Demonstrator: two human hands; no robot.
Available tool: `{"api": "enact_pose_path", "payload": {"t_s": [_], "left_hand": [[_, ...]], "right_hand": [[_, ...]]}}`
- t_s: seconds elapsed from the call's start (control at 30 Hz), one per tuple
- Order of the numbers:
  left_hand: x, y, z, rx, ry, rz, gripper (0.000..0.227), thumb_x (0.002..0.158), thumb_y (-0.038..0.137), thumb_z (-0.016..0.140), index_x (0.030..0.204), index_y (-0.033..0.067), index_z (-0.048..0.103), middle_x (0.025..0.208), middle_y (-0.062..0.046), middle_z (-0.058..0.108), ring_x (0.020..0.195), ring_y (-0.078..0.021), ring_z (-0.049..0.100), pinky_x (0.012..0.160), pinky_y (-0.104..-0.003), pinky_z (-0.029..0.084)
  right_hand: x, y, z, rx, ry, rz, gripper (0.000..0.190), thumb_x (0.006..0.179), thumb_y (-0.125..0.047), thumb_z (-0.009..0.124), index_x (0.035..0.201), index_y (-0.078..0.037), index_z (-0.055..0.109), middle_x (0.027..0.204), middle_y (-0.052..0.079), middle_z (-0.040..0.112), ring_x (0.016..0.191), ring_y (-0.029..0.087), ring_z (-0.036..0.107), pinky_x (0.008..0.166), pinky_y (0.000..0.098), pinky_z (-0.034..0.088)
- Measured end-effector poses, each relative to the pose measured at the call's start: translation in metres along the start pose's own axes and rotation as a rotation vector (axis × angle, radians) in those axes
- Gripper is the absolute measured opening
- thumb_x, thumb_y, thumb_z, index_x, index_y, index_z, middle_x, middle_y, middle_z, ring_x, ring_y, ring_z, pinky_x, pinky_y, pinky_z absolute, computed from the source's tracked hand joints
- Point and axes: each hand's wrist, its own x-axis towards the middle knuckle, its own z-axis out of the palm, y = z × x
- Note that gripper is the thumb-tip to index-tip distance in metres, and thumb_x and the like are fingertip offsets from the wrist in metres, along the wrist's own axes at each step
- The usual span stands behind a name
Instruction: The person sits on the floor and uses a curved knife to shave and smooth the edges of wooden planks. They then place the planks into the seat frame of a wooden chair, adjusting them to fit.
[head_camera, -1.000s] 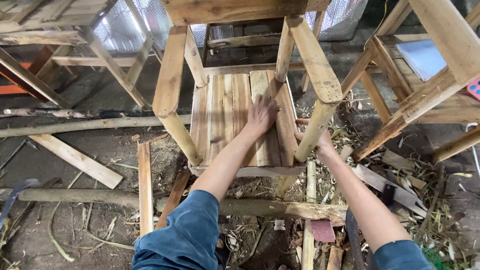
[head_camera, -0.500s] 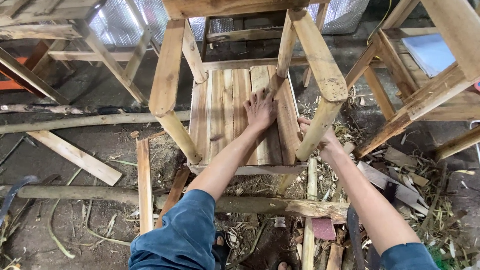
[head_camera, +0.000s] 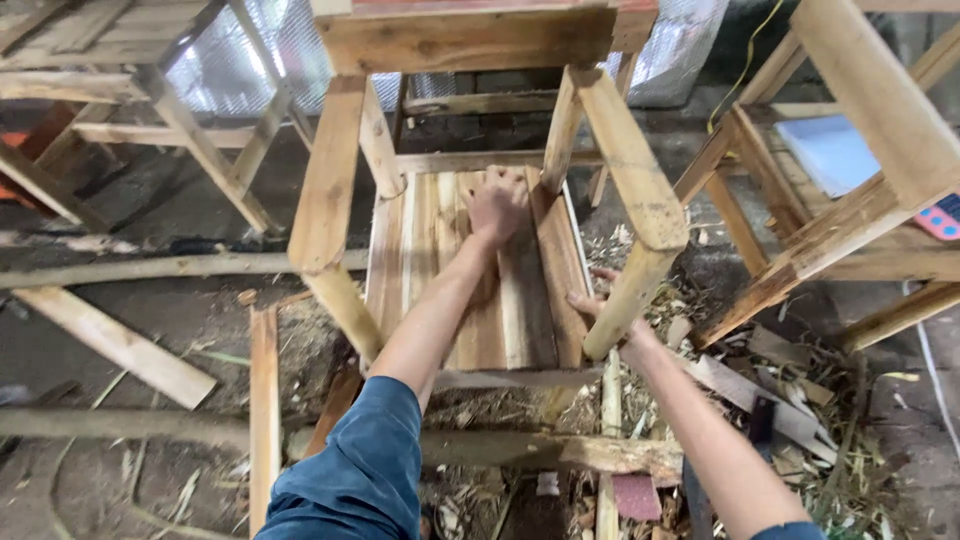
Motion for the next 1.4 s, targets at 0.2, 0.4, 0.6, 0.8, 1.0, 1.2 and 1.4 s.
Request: {"api": "enact_pose_path", "payload": {"t_s": [0.2,0.4,0.6,0.8,1.0,1.2,1.4], "left_hand": [[0.05,-0.015,0.006,-0.033,-0.383,-0.063,0.038,0.092,0.048,0.045,0.12,0.0266,0.06,0.117,-0.002,0.059,0.122,-0.022,0.044,0.11,-0.041,0.026],[0.078,-0.02,0.026,-0.149,-0.64,-0.254,0.023,0.08,0.035,0.057,0.1,0.0428,0.065,0.107,0.012,0.067,0.113,-0.0166,0.057,0.105,-0.061,0.015],[0.082,-0.056,0.068,-0.477,-0.548,-0.302,0.025,0.065,0.029,0.07,0.089,0.0357,0.072,0.089,0.007,0.071,0.095,-0.0162,0.066,0.086,-0.031,0.05],[0.076,-0.014,-0.019,-0.814,-0.52,-0.389,0.032,0.067,0.011,0.068,0.099,0.0156,0.073,0.095,-0.009,0.07,0.095,-0.0186,0.06,0.094,-0.034,0.042],[0.066,0.003,-0.016,-0.663,-0.546,-0.477,0.027,0.068,0.027,0.071,0.094,0.0337,0.073,0.092,0.004,0.072,0.099,-0.0185,0.062,0.105,-0.034,0.023],[0.081,-0.027,0.016,-0.397,-0.634,-0.278,0.03,0.068,0.033,0.069,0.097,0.0416,0.068,0.103,0.009,0.07,0.11,-0.021,0.06,0.092,-0.032,0.039],[0.095,-0.051,0.05,-0.297,-0.721,-0.271,0.025,0.068,0.043,0.071,0.093,0.0447,0.069,0.099,0.012,0.07,0.107,-0.0181,0.061,0.092,-0.031,0.027]], "right_hand": [[0.021,0.013,-0.002,-0.149,-0.098,0.043,0.091,0.066,-0.032,0.083,0.143,-0.026,0.035,0.126,0.027,0.048,0.106,0.036,0.057,0.08,0.0424,0.051],[0.04,0.016,-0.013,-0.323,-0.093,-0.067,0.076,0.068,-0.038,0.08,0.136,-0.025,0.049,0.108,0.021,0.062,0.09,0.028,0.064,0.07,0.0377,0.055],[0.029,-0.007,0.002,-0.363,0.035,-0.248,0.057,0.073,-0.034,0.075,0.127,-0.026,0.059,0.107,0.021,0.058,0.104,0.032,0.058,0.089,0.0403,0.048],[0.059,0.005,0.001,-0.45,0.098,-0.268,0.037,0.076,-0.037,0.074,0.111,-0.03,0.07,0.093,0.007,0.065,0.09,0.021,0.066,0.076,0.0299,0.055],[0.068,-0.017,0.017,-0.071,0.112,0.004,0.044,0.07,-0.037,0.081,0.095,-0.003,0.067,0.069,0.002,0.054,0.049,0.006,0.042,0.037,0.0162,0.027],[0.078,-0.016,0.017,0.11,0.089,0.157,0.041,0.067,-0.034,0.082,0.096,-0.011,0.063,0.078,-0.003,0.056,0.062,0.011,0.045,0.052,0.025,0.028],[0.057,-0.027,0.025,0.13,0.103,0.106,0.041,0.068,-0.027,0.081,0.1,-0.009,0.063,0.08,-0.002,0.057,0.064,0.01,0.047,0.055,0.021,0.031]]}}
